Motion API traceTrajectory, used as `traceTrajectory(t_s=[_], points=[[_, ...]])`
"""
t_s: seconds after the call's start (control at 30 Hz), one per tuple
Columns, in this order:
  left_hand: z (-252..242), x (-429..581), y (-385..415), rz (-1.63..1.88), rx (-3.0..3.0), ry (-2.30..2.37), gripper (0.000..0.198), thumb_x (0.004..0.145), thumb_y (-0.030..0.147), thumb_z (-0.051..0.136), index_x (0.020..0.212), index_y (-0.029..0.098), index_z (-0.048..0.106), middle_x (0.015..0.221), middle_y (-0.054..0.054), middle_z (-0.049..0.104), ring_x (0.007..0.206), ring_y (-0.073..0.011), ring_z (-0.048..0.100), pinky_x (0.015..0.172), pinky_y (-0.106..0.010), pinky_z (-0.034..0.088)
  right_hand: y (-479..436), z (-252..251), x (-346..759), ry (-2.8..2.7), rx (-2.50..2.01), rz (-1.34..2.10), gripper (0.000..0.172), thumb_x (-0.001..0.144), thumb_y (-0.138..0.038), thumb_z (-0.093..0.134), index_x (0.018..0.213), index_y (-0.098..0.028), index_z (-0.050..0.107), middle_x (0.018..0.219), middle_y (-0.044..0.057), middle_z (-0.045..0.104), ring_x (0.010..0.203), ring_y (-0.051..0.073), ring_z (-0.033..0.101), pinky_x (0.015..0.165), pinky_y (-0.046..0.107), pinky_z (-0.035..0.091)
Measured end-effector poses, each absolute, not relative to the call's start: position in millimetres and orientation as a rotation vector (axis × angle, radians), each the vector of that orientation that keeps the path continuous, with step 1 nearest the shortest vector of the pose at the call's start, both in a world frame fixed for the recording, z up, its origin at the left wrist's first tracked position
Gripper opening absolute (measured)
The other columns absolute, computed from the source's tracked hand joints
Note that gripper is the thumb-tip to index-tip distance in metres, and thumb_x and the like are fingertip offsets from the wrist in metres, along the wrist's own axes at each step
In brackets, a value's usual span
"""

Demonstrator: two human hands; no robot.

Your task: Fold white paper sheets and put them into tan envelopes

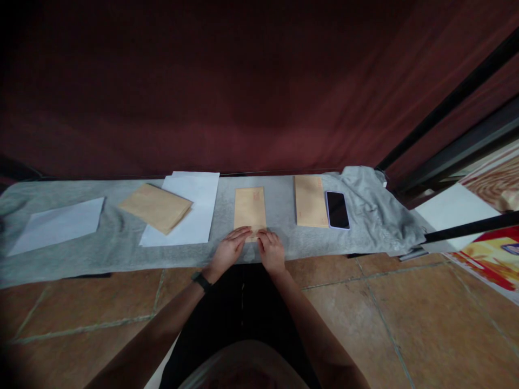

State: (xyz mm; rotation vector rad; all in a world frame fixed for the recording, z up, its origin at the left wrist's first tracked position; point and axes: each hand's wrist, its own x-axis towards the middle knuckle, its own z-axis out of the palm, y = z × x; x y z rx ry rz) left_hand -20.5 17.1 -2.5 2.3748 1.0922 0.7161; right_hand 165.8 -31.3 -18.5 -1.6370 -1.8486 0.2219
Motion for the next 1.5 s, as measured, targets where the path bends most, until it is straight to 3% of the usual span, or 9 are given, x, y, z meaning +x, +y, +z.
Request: traceTrajectory(t_s=[0.23, 0.77, 0.97, 1.13, 1.23, 1.37, 1.5], points=[[-7, -20, 18, 0.708, 2.382, 1.081, 0.042, 0.097, 0.009, 0.045, 0.133, 0.020, 0.063, 0.140, -0.008, 0.064, 0.135, -0.0192, 0.055, 0.117, -0.043, 0.045, -52, -14, 145, -2.075, -1.527, 0.130, 0.040, 0.103, -0.024, 0.046, 0.140, -0.016, 0.058, 0.148, 0.012, 0.057, 0.140, 0.023, 0.050, 0.121, 0.045, 0.034], [-10, -22, 7, 0.754, 2.421, 1.330, 0.044, 0.098, 0.008, 0.041, 0.136, 0.019, 0.059, 0.144, -0.010, 0.061, 0.138, -0.0204, 0.052, 0.118, -0.041, 0.044, -64, -10, 170, -2.076, -1.681, 0.074, 0.047, 0.106, -0.028, 0.043, 0.151, -0.017, 0.048, 0.153, 0.009, 0.052, 0.142, 0.024, 0.049, 0.124, 0.048, 0.030], [-8, -16, -6, 0.749, 2.402, 1.726, 0.043, 0.099, 0.014, 0.043, 0.141, 0.014, 0.055, 0.152, -0.019, 0.050, 0.146, -0.0320, 0.042, 0.116, -0.052, 0.041, -68, -15, 169, -2.024, -1.729, 0.031, 0.049, 0.105, -0.030, 0.044, 0.152, -0.016, 0.046, 0.154, 0.011, 0.051, 0.143, 0.026, 0.047, 0.124, 0.048, 0.028], [-1, -10, -7, 0.757, 2.300, 1.795, 0.043, 0.099, 0.014, 0.042, 0.139, 0.014, 0.055, 0.139, -0.018, 0.060, 0.129, -0.0327, 0.056, 0.109, -0.051, 0.046, -67, -13, 162, -1.980, -1.758, 0.032, 0.048, 0.104, -0.027, 0.043, 0.150, -0.013, 0.049, 0.152, 0.013, 0.053, 0.142, 0.029, 0.048, 0.122, 0.051, 0.029], [3, -7, -6, 0.812, 2.209, 1.758, 0.042, 0.097, 0.021, 0.051, 0.139, 0.017, 0.055, 0.133, -0.016, 0.063, 0.121, -0.0330, 0.058, 0.105, -0.051, 0.048, -65, -10, 158, -1.962, -1.770, 0.053, 0.046, 0.103, -0.024, 0.043, 0.146, -0.011, 0.053, 0.150, 0.015, 0.055, 0.139, 0.030, 0.051, 0.120, 0.052, 0.031], [5, -3, -1, 0.856, 2.090, 1.751, 0.060, 0.087, 0.022, 0.067, 0.144, 0.017, 0.049, 0.125, -0.017, 0.064, 0.116, -0.0352, 0.059, 0.102, -0.052, 0.048, -61, -10, 155, -1.911, -1.778, 0.063, 0.044, 0.102, -0.022, 0.044, 0.144, -0.012, 0.056, 0.146, 0.016, 0.059, 0.136, 0.029, 0.053, 0.119, 0.052, 0.033], [4, -4, 15, 0.874, 1.780, 1.783, 0.077, 0.076, 0.019, 0.076, 0.146, 0.017, 0.045, 0.107, -0.011, 0.069, 0.106, -0.0320, 0.065, 0.096, -0.048, 0.052, -60, -9, 151, -1.908, -1.794, 0.036, 0.044, 0.102, -0.021, 0.043, 0.143, -0.012, 0.056, 0.144, 0.017, 0.060, 0.134, 0.030, 0.054, 0.117, 0.051, 0.034]])
